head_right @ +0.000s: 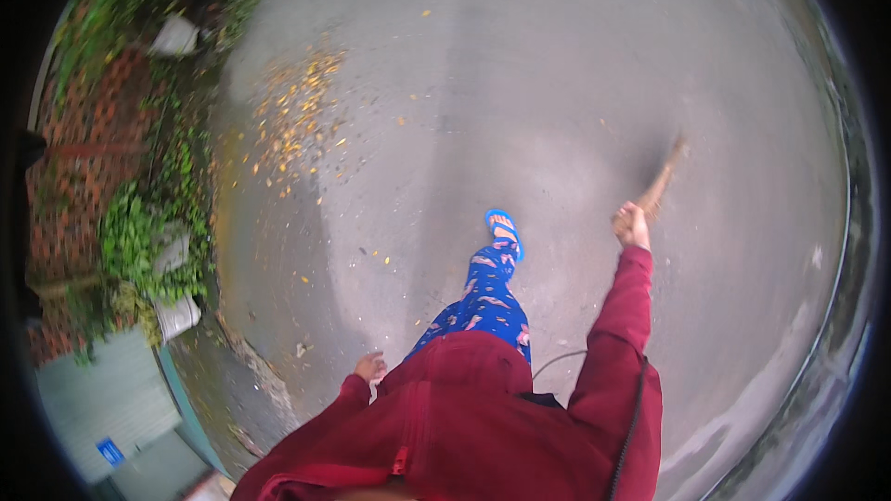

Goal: The person sweeps scattered leaves on a wet concrete surface using a traditional straw broom and a dustpan. They gather leaves into piles, scoop them into the dustpan, and deposit the collected leaves into a green waste bin.

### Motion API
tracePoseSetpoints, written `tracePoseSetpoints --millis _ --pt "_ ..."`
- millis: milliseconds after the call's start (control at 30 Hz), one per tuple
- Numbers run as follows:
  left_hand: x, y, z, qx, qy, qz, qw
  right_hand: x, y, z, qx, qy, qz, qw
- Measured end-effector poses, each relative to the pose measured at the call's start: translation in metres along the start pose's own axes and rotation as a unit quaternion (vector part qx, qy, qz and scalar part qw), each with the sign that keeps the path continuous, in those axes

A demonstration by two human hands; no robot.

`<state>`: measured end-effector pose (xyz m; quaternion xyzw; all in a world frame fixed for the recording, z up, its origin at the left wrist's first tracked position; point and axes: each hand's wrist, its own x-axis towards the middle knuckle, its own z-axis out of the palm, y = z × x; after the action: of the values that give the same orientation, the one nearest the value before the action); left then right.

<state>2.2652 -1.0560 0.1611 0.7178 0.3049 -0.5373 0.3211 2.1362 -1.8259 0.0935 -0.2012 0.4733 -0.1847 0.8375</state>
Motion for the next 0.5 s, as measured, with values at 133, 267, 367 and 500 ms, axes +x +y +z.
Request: tracePoseSetpoints --millis 133,267,367,500 --pt "-0.029 0.042 -0.002 -0.053 0.025 -0.054 0.997 0.051 0.089 0.061 -0.111 0.017 0.023 0.993" --pt "-0.057 0.140 0.027 -0.013 0.053 0.075 0.996 0.024 0.216 0.190 -0.307 0.016 0.125 0.943" --pt "-0.076 0.211 0.056 0.137 0.104 0.255 0.952 0.015 0.225 0.275 -0.355 -0.098 0.285 0.885" --pt "-0.097 0.252 0.080 0.057 0.053 0.302 0.950 0.037 0.183 0.363 -0.193 -0.218 0.402 0.868"
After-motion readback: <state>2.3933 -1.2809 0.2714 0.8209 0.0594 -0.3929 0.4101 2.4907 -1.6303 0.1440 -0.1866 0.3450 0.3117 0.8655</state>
